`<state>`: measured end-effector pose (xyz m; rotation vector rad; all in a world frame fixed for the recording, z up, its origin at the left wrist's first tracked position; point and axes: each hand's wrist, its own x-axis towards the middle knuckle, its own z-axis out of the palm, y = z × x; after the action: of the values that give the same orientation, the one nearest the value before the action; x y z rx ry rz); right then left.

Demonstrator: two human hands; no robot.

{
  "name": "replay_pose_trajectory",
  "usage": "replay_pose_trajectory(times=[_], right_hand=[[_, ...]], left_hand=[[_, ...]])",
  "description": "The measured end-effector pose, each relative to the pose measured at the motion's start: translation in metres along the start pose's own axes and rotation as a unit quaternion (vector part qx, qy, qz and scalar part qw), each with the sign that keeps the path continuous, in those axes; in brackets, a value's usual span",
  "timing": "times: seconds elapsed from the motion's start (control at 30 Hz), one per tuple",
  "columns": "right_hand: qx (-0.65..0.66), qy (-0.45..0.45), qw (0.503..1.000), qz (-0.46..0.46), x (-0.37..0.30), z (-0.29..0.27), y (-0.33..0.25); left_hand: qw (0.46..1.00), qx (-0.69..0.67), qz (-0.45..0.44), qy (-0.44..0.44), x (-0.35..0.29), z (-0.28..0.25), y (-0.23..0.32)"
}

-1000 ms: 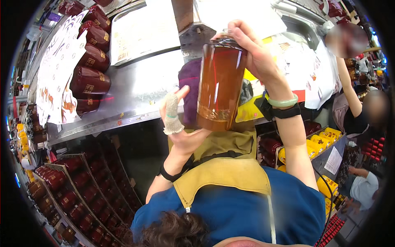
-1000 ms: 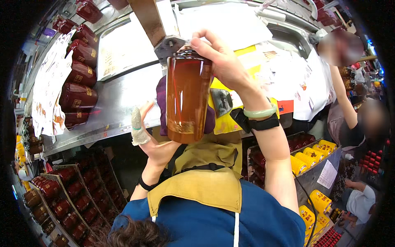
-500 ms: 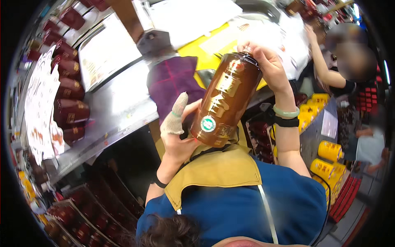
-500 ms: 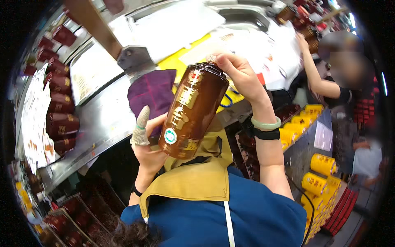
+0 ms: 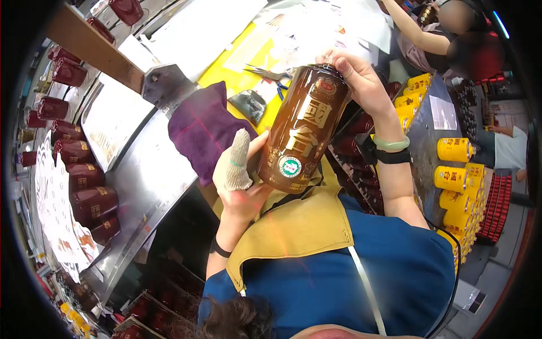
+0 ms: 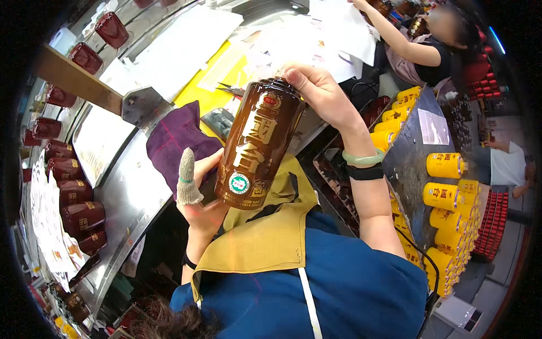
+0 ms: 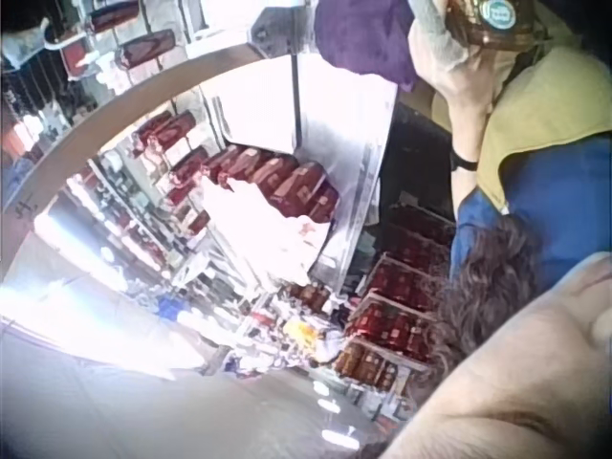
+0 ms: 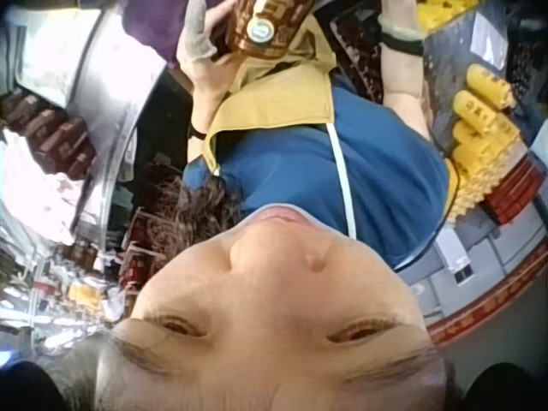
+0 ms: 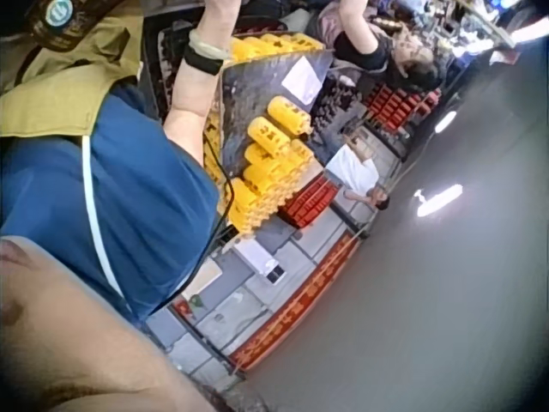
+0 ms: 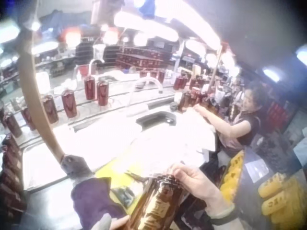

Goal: The recorder applies labels to brown glass bottles, using scissors to trim labels and smoothing them manually onto the bottle surface.

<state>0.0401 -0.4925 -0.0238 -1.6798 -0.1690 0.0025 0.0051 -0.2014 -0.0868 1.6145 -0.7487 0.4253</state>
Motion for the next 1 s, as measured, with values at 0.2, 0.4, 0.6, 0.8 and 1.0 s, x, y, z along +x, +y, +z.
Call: replay_pose_trajectory(times=[0.2,0.4,0.6,0.8,1.0], right_hand=[[0.012,0.013,1.0,-0.018,-0.015,0.0,-0.001],[0.06,-0.008,0.998,-0.024,-0.026,0.006,-0.008],[0.044,-0.018,0.995,-0.084,-0.035,0.011,-0.016],[0.04,0.007,0.999,-0.032,-0.051,0.009,-0.006],[0.01,0.087,0.996,-0.003,-0.07,0.019,-0.014]], left_hand=[[1.0,-0.018,0.003,-0.007,-0.003,0.001,0.007],[1.0,0.0,0.015,-0.018,-0.011,-0.003,0.013],[0.999,0.026,0.026,-0.024,-0.016,-0.003,0.021],[1.0,-0.011,-0.003,-0.019,-0.029,-0.006,0.039],[0.997,-0.05,-0.042,-0.031,-0.036,-0.001,0.056]])
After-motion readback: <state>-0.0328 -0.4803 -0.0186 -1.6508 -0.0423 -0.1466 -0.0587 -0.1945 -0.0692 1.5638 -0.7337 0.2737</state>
